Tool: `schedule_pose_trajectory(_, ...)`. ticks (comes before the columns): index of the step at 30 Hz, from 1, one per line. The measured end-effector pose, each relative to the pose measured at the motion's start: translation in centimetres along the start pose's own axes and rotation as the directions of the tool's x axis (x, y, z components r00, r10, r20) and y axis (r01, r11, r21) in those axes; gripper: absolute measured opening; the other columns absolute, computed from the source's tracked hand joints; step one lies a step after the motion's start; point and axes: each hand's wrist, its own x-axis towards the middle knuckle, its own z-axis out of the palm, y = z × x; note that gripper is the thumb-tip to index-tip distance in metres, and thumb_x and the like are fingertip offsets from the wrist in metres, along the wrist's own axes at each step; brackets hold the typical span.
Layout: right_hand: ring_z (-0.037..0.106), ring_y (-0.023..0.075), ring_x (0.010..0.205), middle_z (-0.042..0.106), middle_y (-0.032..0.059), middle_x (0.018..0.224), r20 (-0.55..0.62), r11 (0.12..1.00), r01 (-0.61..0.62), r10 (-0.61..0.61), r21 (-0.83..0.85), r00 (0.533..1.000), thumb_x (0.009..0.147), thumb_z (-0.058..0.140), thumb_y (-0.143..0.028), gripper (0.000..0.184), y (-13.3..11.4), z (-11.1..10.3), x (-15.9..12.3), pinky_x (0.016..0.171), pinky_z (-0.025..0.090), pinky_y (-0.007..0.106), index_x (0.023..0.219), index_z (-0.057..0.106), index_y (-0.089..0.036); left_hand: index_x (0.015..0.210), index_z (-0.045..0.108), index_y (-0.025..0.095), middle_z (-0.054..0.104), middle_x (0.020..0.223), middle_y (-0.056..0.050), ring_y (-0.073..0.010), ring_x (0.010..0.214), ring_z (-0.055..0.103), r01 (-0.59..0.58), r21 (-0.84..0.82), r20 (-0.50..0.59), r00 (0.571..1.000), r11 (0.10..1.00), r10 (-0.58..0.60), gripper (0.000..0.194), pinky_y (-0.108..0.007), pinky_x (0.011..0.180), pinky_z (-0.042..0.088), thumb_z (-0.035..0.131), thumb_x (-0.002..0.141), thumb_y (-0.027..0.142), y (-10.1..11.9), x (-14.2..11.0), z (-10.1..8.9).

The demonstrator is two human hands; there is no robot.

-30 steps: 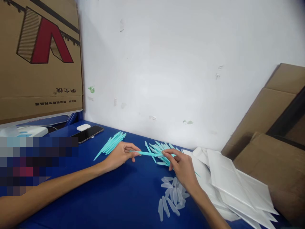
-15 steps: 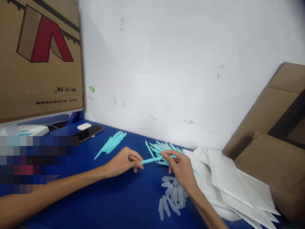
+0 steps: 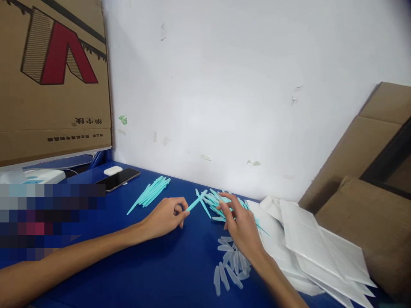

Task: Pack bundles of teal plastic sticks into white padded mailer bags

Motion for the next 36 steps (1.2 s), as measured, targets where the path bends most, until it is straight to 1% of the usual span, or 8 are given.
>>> schedule_pose_trajectory(5,0.068,0.0183,0.066,0.074,0.0011,0.088,-0.020,0.987,0.031,-0.035,-0.160,0.999,0.102,0.035,-0.048,0.037,0.2,-0.6,-0.1,0.061,0.048,0.027,0.125,0.058,-0.030,0.117,0.060,0.021,0.068,0.057,0.003,-0.0195,0.058,0.063,0.068,0.171,-0.117,0.992,0.983,-0.049,0.043,-0.028,0.062,0.041,0.044,0.094,0.054,-1.0,0.7,-1.2)
schedule_pose_trajectory(8,0.069,0.0189,0.069,0.073,0.0004,0.085,0.001,0.984,0.052,-0.052,-0.170,0.999,0.103,0.033,-0.046,0.037,0.2,-0.7,-0.1,0.062,0.047,0.027,0.121,0.060,-0.029,0.117,0.062,0.022,0.070,0.068,-0.002,-0.0220,0.067,0.065,0.083,0.376,-0.150,0.988,0.923,-0.028,0.045,-0.031,0.064,0.040,0.036,0.097,0.053,-0.9,0.9,-1.8)
schedule_pose_trajectory(13,0.068,0.0185,0.067,0.073,-0.0014,0.081,0.053,0.978,0.096,-0.088,-0.183,0.995,0.103,0.032,-0.043,0.035,0.1,-0.4,-0.2,0.061,0.044,0.026,0.114,0.062,-0.029,0.121,0.062,0.015,0.066,0.110,-0.018,-0.0336,0.109,0.056,0.206,0.770,-0.249,0.968,0.605,-0.012,0.039,-0.035,0.073,0.045,0.042,0.096,0.037,-2.0,1.2,-2.8)
schedule_pose_trajectory(15,0.067,0.0180,0.065,0.072,-0.0021,0.079,0.065,0.973,0.114,-0.103,-0.200,0.993,0.103,0.032,-0.042,0.034,0.1,-0.2,-0.2,0.060,0.042,0.026,0.109,0.063,-0.029,0.126,0.058,0.010,0.059,0.119,-0.023,-0.0372,0.113,0.052,0.304,0.827,-0.315,0.947,0.472,-0.058,0.042,-0.037,0.075,0.046,0.045,0.095,0.035,-2.8,1.3,-3.2)
schedule_pose_trajectory(17,0.066,0.0174,0.063,0.072,-0.0024,0.079,0.070,0.968,0.126,-0.113,-0.217,0.991,0.103,0.032,-0.041,0.033,0.1,-0.2,-0.2,0.058,0.040,0.026,0.105,0.063,-0.028,0.128,0.056,0.006,0.057,0.119,-0.026,-0.0378,0.108,0.054,0.375,0.834,-0.356,0.926,0.406,-0.125,0.045,-0.038,0.075,0.047,0.045,0.094,0.035,-3.6,1.5,-3.7)
schedule_pose_trajectory(21,0.063,0.0154,0.059,0.072,-0.0029,0.080,0.080,0.960,0.143,-0.128,-0.241,0.989,0.104,0.032,-0.041,0.034,0.0,-0.2,-0.3,0.056,0.037,0.026,0.102,0.063,-0.028,0.129,0.052,0.004,0.059,0.112,-0.026,-0.0366,0.101,0.059,0.447,0.797,-0.372,0.893,0.406,-0.254,0.049,-0.039,0.075,0.048,0.039,0.096,0.038,-4.6,1.8,-4.2)
schedule_pose_trajectory(24,0.061,0.0156,0.055,0.071,-0.0024,0.075,0.093,0.951,0.157,-0.137,-0.265,0.986,0.103,0.032,-0.041,0.036,0.0,-0.2,-0.2,0.055,0.037,0.026,0.100,0.064,-0.027,0.126,0.054,0.005,0.059,0.112,-0.025,-0.0364,0.101,0.060,0.456,0.784,-0.363,0.887,0.422,-0.284,0.048,-0.040,0.077,0.048,0.035,0.097,0.039,-4.7,1.9,-4.3)
schedule_pose_trajectory(36,0.062,0.0172,0.058,0.069,-0.0010,0.071,0.170,0.917,0.228,-0.180,-0.328,0.969,0.104,0.031,-0.039,0.038,0.1,-0.2,-0.4,0.057,0.037,0.026,0.100,0.066,-0.027,0.109,0.065,0.008,0.053,0.112,-0.023,-0.0329,0.095,0.061,0.352,0.823,-0.291,0.935,0.446,-0.200,0.047,-0.038,0.068,0.050,0.023,0.099,0.028,-3.7,1.8,-3.9)
